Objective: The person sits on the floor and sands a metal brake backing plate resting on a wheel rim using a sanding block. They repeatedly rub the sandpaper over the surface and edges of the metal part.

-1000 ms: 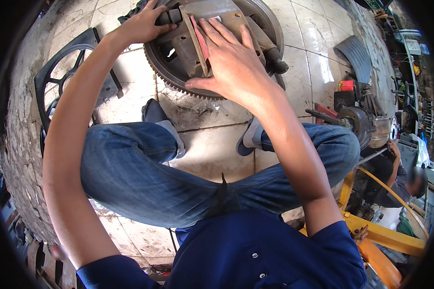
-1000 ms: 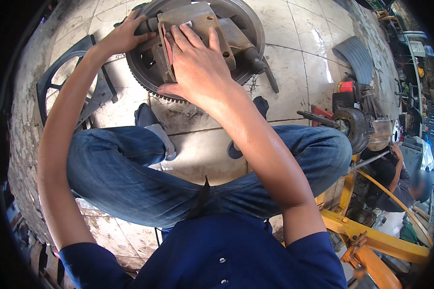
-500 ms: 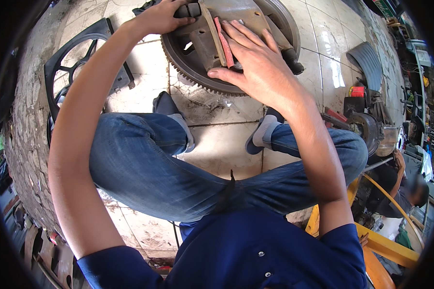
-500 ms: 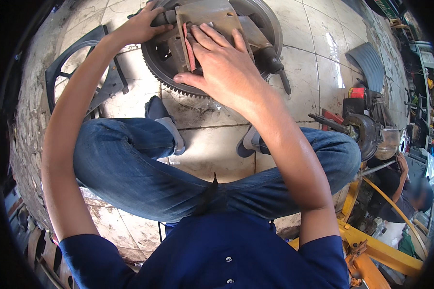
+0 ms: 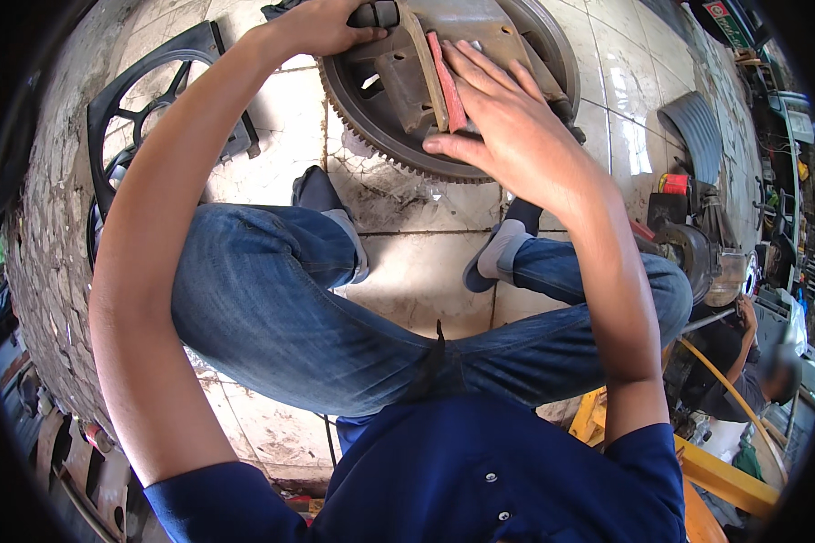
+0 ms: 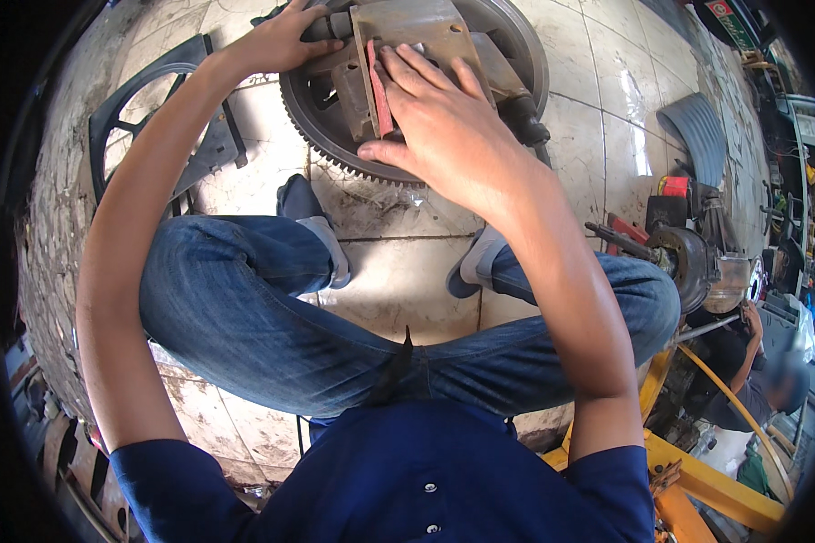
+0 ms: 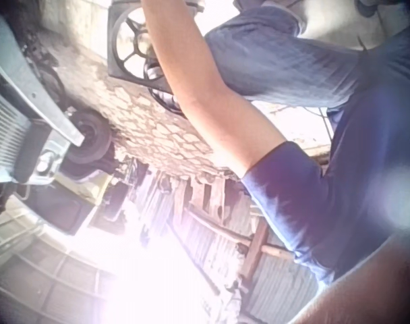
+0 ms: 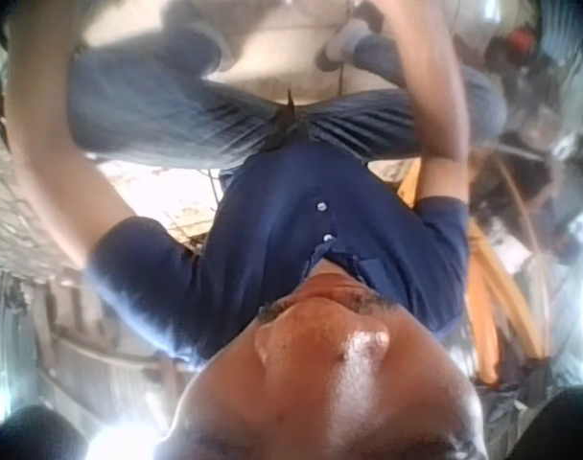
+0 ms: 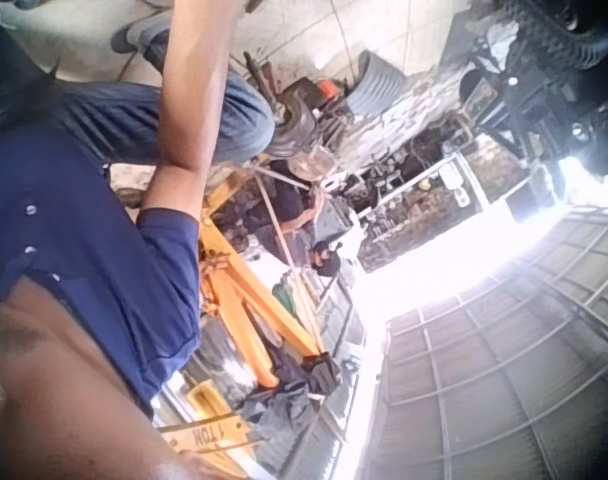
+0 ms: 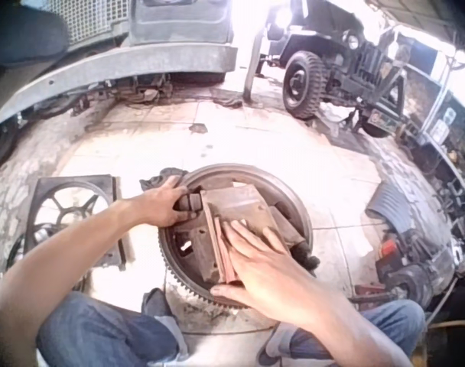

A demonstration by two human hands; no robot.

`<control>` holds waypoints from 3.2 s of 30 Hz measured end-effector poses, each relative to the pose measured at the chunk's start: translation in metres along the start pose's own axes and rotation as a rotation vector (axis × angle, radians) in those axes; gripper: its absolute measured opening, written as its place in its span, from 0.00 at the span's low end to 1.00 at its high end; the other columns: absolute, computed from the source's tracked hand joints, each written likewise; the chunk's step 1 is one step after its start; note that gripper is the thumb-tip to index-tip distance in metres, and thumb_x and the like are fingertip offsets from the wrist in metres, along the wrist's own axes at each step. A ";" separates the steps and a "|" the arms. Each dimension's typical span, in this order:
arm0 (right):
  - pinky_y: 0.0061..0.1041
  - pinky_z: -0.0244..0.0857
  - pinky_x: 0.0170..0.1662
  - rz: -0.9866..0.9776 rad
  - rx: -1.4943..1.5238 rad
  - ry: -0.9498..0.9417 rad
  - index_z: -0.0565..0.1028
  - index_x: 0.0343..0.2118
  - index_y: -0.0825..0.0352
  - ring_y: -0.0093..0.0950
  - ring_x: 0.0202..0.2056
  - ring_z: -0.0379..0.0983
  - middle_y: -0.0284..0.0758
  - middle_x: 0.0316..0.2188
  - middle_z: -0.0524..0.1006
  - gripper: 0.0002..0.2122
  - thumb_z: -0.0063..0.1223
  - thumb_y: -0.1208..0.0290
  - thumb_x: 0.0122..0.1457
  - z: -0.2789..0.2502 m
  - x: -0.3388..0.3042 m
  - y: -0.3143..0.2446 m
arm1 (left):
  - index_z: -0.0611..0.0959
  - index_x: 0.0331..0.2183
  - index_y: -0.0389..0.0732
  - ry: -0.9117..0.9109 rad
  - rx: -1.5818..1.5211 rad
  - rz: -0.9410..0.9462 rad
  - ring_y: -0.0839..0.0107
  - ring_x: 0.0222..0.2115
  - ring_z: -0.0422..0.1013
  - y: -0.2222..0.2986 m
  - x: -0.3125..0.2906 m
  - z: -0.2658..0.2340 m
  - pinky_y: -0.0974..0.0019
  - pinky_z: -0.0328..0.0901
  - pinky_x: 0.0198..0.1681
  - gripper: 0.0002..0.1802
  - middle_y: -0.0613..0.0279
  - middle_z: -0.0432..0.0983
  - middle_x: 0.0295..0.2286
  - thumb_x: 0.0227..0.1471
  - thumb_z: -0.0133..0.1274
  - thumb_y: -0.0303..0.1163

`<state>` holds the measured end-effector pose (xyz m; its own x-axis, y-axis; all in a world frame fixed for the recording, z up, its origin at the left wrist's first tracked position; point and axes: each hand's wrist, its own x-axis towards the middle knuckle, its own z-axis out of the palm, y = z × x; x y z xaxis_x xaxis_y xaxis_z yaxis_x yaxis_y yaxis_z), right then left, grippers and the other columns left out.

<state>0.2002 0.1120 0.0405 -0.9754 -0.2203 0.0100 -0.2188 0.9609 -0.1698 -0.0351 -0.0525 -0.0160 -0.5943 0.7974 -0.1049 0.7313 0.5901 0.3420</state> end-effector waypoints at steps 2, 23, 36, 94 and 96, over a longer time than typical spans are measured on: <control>0.41 0.42 0.70 -0.009 0.014 0.018 0.59 0.66 0.70 0.38 0.70 0.46 0.45 0.67 0.58 0.38 0.58 0.51 0.58 0.002 0.002 0.000 | 0.70 0.59 0.40 -0.052 -0.017 -0.054 0.41 0.57 0.63 0.000 0.003 -0.003 0.51 0.62 0.60 0.35 0.39 0.49 0.63 0.55 0.57 0.47; 0.41 0.43 0.70 -0.094 0.131 0.081 0.72 0.58 0.65 0.36 0.69 0.49 0.42 0.66 0.61 0.30 0.58 0.50 0.57 0.004 0.005 0.020 | 0.69 0.59 0.40 -0.037 -0.016 -0.030 0.41 0.57 0.63 0.000 0.002 -0.004 0.52 0.62 0.61 0.36 0.40 0.48 0.64 0.55 0.58 0.48; 0.39 0.43 0.70 -0.135 0.144 0.075 0.70 0.60 0.64 0.37 0.69 0.50 0.44 0.66 0.61 0.35 0.62 0.47 0.53 0.003 0.014 0.032 | 0.69 0.59 0.42 -0.087 -0.008 -0.094 0.42 0.56 0.64 0.007 0.005 -0.006 0.51 0.62 0.60 0.35 0.41 0.53 0.61 0.56 0.57 0.48; 0.52 0.47 0.67 0.083 -0.074 0.187 0.62 0.63 0.72 0.37 0.69 0.51 0.43 0.65 0.61 0.44 0.70 0.53 0.46 0.022 0.004 -0.015 | 0.68 0.60 0.39 -0.094 -0.029 -0.082 0.42 0.58 0.62 0.005 0.006 -0.008 0.52 0.61 0.61 0.36 0.42 0.50 0.62 0.56 0.58 0.47; 0.51 0.46 0.67 0.113 -0.094 0.173 0.61 0.64 0.72 0.36 0.68 0.52 0.42 0.65 0.61 0.45 0.70 0.53 0.46 0.023 0.005 -0.018 | 0.69 0.60 0.40 -0.106 -0.028 -0.082 0.42 0.57 0.63 0.005 0.006 -0.009 0.52 0.61 0.61 0.36 0.42 0.51 0.62 0.56 0.58 0.46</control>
<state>0.1995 0.0893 0.0214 -0.9823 -0.0865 0.1664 -0.1020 0.9910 -0.0871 -0.0379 -0.0456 -0.0059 -0.6118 0.7564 -0.2315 0.6711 0.6512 0.3544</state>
